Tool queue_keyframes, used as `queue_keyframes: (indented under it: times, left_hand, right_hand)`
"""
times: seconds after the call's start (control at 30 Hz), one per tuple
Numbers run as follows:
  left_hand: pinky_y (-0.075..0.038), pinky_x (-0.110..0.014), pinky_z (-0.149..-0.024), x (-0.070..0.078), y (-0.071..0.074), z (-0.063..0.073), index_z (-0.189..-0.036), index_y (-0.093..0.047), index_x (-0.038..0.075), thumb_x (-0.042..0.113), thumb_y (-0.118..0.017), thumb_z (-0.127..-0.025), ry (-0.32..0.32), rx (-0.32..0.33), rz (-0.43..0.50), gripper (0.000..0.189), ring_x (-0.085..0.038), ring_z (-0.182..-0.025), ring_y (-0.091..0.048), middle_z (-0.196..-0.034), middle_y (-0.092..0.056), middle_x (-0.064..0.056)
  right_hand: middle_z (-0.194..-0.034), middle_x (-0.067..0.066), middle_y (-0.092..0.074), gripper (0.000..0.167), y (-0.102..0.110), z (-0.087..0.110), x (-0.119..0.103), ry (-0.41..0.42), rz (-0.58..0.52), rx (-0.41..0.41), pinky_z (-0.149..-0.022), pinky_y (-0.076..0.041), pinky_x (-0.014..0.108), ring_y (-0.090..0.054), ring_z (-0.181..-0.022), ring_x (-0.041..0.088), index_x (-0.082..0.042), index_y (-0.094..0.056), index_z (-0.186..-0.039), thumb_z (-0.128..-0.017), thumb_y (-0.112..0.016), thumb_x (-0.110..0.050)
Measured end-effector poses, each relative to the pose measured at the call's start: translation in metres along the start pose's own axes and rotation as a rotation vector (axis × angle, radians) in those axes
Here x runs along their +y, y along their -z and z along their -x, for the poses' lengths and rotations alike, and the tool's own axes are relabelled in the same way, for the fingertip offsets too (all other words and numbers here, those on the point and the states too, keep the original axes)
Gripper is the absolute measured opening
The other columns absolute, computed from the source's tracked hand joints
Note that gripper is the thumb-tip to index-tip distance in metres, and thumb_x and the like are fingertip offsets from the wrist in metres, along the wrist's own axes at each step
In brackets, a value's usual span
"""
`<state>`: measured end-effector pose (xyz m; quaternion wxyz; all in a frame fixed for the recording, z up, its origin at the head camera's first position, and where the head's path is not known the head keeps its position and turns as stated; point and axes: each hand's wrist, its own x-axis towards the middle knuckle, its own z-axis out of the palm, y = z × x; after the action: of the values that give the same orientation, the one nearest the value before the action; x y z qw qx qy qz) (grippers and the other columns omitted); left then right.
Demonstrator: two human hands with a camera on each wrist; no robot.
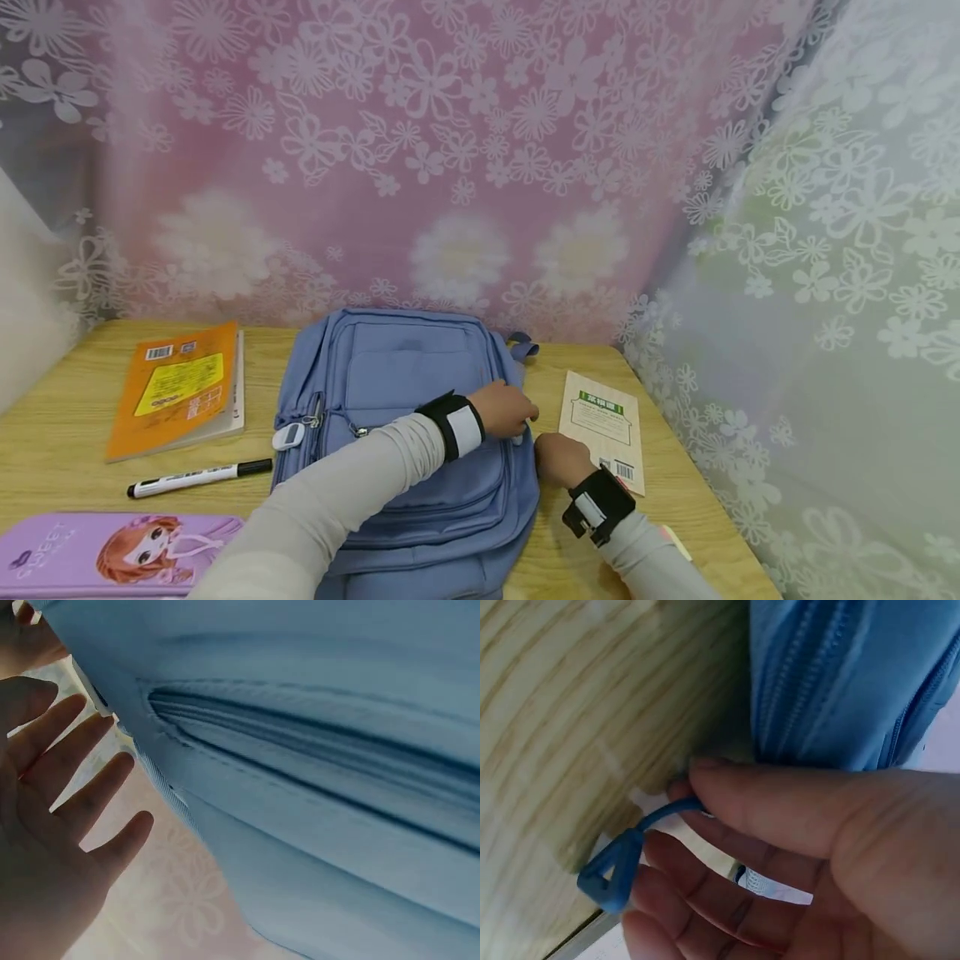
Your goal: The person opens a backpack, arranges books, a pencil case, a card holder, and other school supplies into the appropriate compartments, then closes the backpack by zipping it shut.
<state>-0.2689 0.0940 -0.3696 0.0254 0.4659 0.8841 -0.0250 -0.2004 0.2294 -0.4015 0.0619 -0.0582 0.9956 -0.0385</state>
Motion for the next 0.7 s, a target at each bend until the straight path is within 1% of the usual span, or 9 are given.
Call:
queue_keyframes:
  times: [0.07, 0.13, 0.2, 0.27, 0.37, 0.47, 0.57, 0.63, 0.7]
  left_hand:
    - [-0.042, -0.038, -0.100, 0.002, -0.001, -0.006, -0.118, -0.064, 0.026, 0.017, -0.049, -0.097, 0.003, -0.024, -0.033, 0.027, -0.013, -0.100, -0.062, -0.109, -0.068, 0.007]
    - [-0.040, -0.039, -0.103, 0.005, -0.002, -0.009, -0.115, -0.065, 0.028, 0.016, -0.051, -0.096, 0.006, -0.043, -0.099, 0.027, -0.013, -0.101, -0.061, -0.106, -0.069, 0.009]
    - [-0.037, -0.040, -0.106, 0.007, -0.002, -0.011, -0.114, -0.066, 0.030, 0.015, -0.052, -0.095, 0.002, -0.067, -0.154, 0.028, -0.012, -0.103, -0.060, -0.105, -0.069, 0.010]
    - [-0.034, -0.041, -0.109, 0.009, -0.003, -0.011, -0.116, -0.065, 0.033, 0.017, -0.054, -0.094, -0.001, -0.098, -0.174, 0.029, -0.011, -0.109, -0.057, -0.110, -0.067, 0.013]
    - [-0.034, -0.038, -0.107, 0.011, -0.003, -0.010, -0.119, -0.063, 0.037, 0.022, -0.056, -0.093, -0.004, -0.156, -0.189, 0.031, -0.009, -0.114, -0.052, -0.117, -0.063, 0.018]
    - [-0.038, -0.034, -0.098, 0.012, -0.003, -0.008, -0.113, -0.066, 0.039, 0.026, -0.059, -0.092, 0.001, -0.164, -0.235, 0.025, -0.009, -0.109, -0.052, -0.112, -0.065, 0.019]
    - [-0.041, -0.032, -0.093, 0.013, -0.003, -0.009, -0.103, -0.069, 0.036, 0.025, -0.061, -0.091, 0.008, -0.147, -0.277, 0.018, -0.011, -0.101, -0.055, -0.102, -0.068, 0.014]
    - [-0.041, -0.034, -0.096, 0.015, -0.005, -0.011, -0.102, -0.069, 0.034, 0.025, -0.061, -0.091, 0.023, -0.146, -0.290, 0.016, -0.012, -0.103, -0.055, -0.102, -0.068, 0.013]
    - [-0.040, -0.036, -0.101, 0.017, -0.008, -0.013, -0.103, -0.069, 0.033, 0.024, -0.062, -0.091, 0.049, -0.153, -0.289, 0.017, -0.012, -0.107, -0.055, -0.104, -0.067, 0.013]
  right_hand:
    - [-0.050, 0.001, -0.035, 0.042, 0.000, 0.001, 0.000, 0.004, -0.009, 0.002, -0.042, -0.025, 0.028, -0.040, -0.046, 0.014, -0.016, -0.033, -0.053, -0.086, -0.054, -0.002]
    - [-0.049, 0.000, -0.033, 0.043, 0.000, 0.004, 0.000, 0.007, -0.001, 0.006, -0.041, -0.025, 0.027, -0.039, -0.044, 0.014, -0.016, -0.032, -0.052, -0.086, -0.055, -0.003]
    - [-0.047, -0.002, -0.028, 0.046, 0.001, 0.006, -0.001, 0.008, 0.000, 0.009, -0.041, -0.021, 0.026, -0.034, -0.043, 0.013, -0.017, -0.030, -0.051, -0.086, -0.057, -0.004]
    - [-0.047, -0.002, -0.026, 0.047, 0.002, 0.009, -0.002, 0.020, 0.009, 0.024, -0.041, -0.018, 0.025, -0.031, -0.042, 0.012, -0.017, -0.030, -0.051, -0.086, -0.058, -0.004]
    - [-0.047, -0.001, -0.029, 0.043, 0.004, 0.014, -0.003, 0.054, 0.038, 0.061, -0.041, -0.018, 0.025, -0.032, -0.041, 0.012, -0.015, -0.034, -0.053, -0.086, -0.060, -0.005]
    - [-0.049, 0.002, -0.038, 0.036, 0.005, 0.019, -0.003, 0.099, 0.080, 0.116, -0.040, -0.021, 0.026, -0.039, -0.041, 0.015, -0.012, -0.042, -0.056, -0.084, -0.063, -0.004]
    - [-0.049, 0.004, -0.043, 0.033, 0.003, 0.025, -0.003, 0.131, 0.103, 0.154, -0.038, -0.023, 0.026, -0.044, -0.041, 0.017, -0.011, -0.046, -0.056, -0.083, -0.065, -0.004]
    - [-0.049, 0.005, -0.046, 0.031, 0.000, 0.030, -0.003, 0.149, 0.113, 0.183, -0.037, -0.028, 0.028, -0.046, -0.042, 0.018, -0.010, -0.048, -0.057, -0.081, -0.067, -0.005]
    - [-0.050, 0.004, -0.047, 0.030, -0.005, 0.035, -0.002, 0.165, 0.128, 0.188, -0.037, -0.032, 0.028, -0.048, -0.043, 0.018, -0.011, -0.050, -0.058, -0.081, -0.068, -0.007]
